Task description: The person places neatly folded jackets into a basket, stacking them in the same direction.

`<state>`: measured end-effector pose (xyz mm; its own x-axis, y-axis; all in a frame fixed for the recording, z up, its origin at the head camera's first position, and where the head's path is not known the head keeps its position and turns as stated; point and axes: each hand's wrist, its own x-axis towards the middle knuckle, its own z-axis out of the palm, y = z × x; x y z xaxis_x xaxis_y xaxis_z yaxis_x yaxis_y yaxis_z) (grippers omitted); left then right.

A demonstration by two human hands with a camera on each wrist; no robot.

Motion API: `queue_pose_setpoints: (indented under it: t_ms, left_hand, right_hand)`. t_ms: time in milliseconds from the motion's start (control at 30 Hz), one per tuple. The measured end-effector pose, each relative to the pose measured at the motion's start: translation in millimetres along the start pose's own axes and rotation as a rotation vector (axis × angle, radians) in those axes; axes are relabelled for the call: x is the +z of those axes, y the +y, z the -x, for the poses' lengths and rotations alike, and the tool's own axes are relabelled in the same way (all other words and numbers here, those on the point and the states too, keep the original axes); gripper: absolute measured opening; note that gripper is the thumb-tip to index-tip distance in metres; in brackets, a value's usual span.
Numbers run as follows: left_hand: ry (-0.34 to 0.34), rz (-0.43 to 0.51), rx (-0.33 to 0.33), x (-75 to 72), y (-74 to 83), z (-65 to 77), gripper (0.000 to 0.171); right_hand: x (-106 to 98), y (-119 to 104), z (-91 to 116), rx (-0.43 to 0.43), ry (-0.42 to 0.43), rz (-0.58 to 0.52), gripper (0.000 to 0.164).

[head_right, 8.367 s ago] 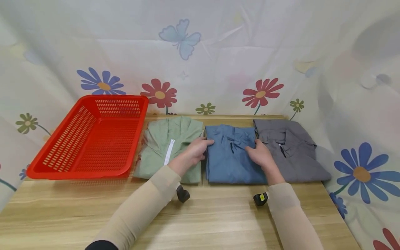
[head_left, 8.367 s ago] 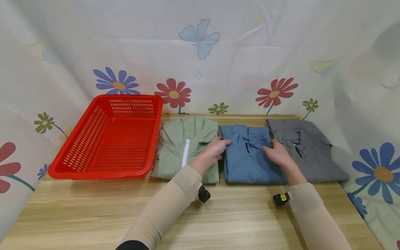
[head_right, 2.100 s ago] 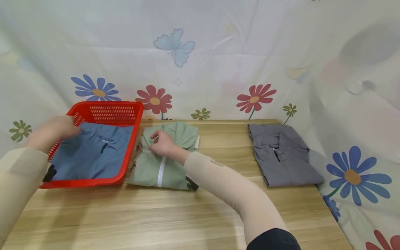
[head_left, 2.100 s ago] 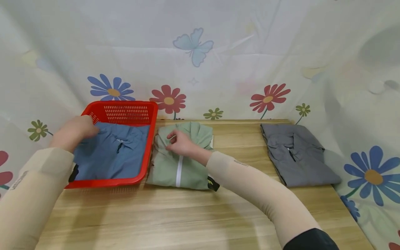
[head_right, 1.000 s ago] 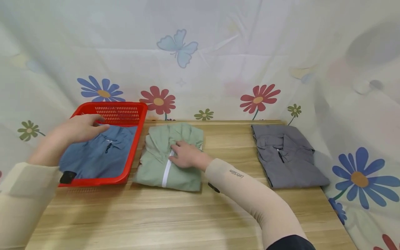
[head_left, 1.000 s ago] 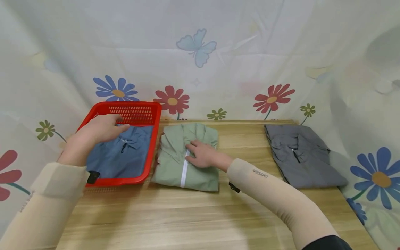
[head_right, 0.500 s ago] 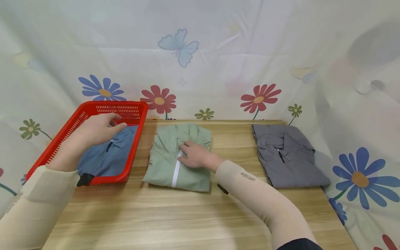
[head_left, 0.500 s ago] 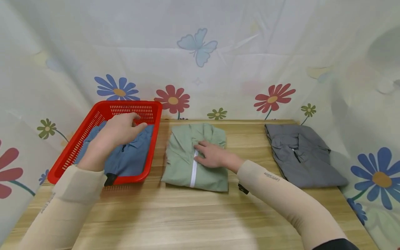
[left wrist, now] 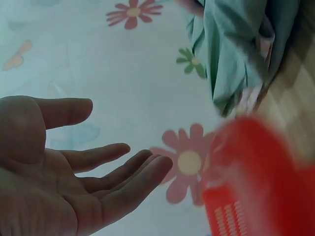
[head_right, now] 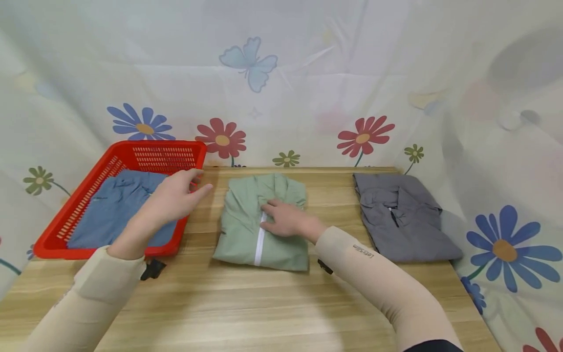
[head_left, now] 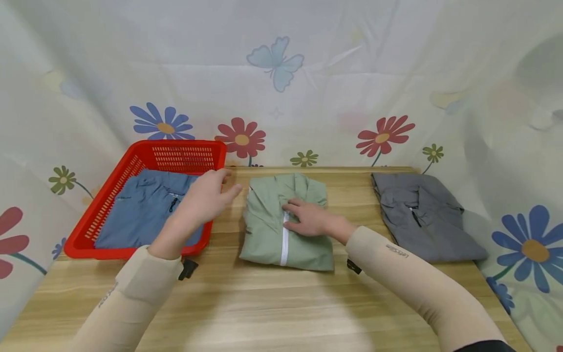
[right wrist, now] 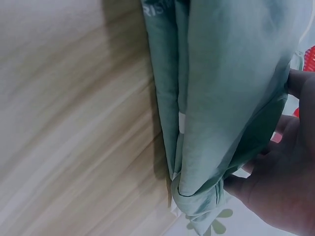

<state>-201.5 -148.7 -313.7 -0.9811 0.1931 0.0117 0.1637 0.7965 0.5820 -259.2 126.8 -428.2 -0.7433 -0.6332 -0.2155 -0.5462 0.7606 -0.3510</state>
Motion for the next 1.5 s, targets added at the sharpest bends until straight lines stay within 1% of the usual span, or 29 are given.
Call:
queue_pose_setpoints:
  t_ms: [133, 300, 367, 500, 633, 733, 867, 933, 1000, 1100, 1200, 1233, 1300, 1367, 1433, 1500]
  left_hand:
    - [-0.023, 0.031, 0.006, 20.8, 2.3, -3.0, 0.064]
    - [-0.057, 0.046, -0.039, 50.3, 3.3, -4.3, 0.069]
    - [-0.073, 0.067, -0.055, 60.4, 1.2, -4.5, 0.070]
    - [-0.110, 0.108, -0.069, 75.7, -6.2, -4.6, 0.073]
    - [-0.147, 0.162, -0.050, 89.4, -14.0, -5.7, 0.075]
    - [-0.151, 0.202, -0.024, 98.5, -19.3, -6.5, 0.071]
    - [-0.149, 0.267, -0.033, 108.1, -23.8, -5.0, 0.063]
    - [-0.159, 0.300, -0.053, 112.2, -26.0, -4.0, 0.061]
    - [-0.170, 0.327, -0.086, 115.1, -27.6, -3.1, 0.064]
    - [-0.181, 0.354, -0.122, 119.3, -29.8, -2.7, 0.066]
    - [-0.171, 0.392, -0.136, 121.5, -30.3, -3.1, 0.065]
    - [-0.166, 0.408, -0.134, 122.2, -30.4, -3.6, 0.064]
    - [-0.161, 0.447, -0.138, 123.2, -30.7, -4.8, 0.063]
    - [-0.165, 0.502, -0.149, 123.7, -30.9, -5.9, 0.062]
    - [-0.172, 0.564, -0.170, 123.5, -31.5, -7.1, 0.063]
    - [-0.179, 0.626, -0.200, 122.6, -31.8, -7.9, 0.065]
  right_hand:
    - [-1.9, 4.6, 4.6, 0.003, -0.005, -0.007, 0.062]
    - [-1.4, 10.2, 10.4, 0.018, -0.017, -0.014, 0.064]
    - [-1.2, 11.5, 13.0, 0.021, -0.013, -0.019, 0.063]
    - [-2.1, 13.2, 18.4, 0.013, -0.003, -0.037, 0.062]
    - [-0.8, 17.1, 22.7, -0.002, 0.017, -0.048, 0.062]
    - [1.4, 20.3, 24.6, -0.024, 0.052, -0.058, 0.061]
    - [4.4, 23.5, 28.3, -0.068, 0.126, -0.088, 0.058]
    - [6.0, 25.1, 32.1, -0.084, 0.172, -0.113, 0.055]
    - [8.2, 28.1, 36.2, -0.093, 0.228, -0.145, 0.049]
    - [10.4, 35.0, 43.3, -0.106, 0.345, -0.217, 0.037]
    - [9.8, 44.0, 50.9, -0.105, 0.502, -0.275, 0.026]
    - [9.3, 47.2, 53.3, -0.096, 0.551, -0.290, 0.025]
    - [8.1, 53.5, 59.0, -0.041, 0.628, -0.320, 0.025]
    - [6.9, 60.0, 64.7, 0.042, 0.663, -0.350, 0.030]
    - [4.9, 64.5, 71.2, 0.145, 0.640, -0.420, 0.035]
    - [2.9, 68.2, 77.7, 0.253, 0.574, -0.489, 0.042]
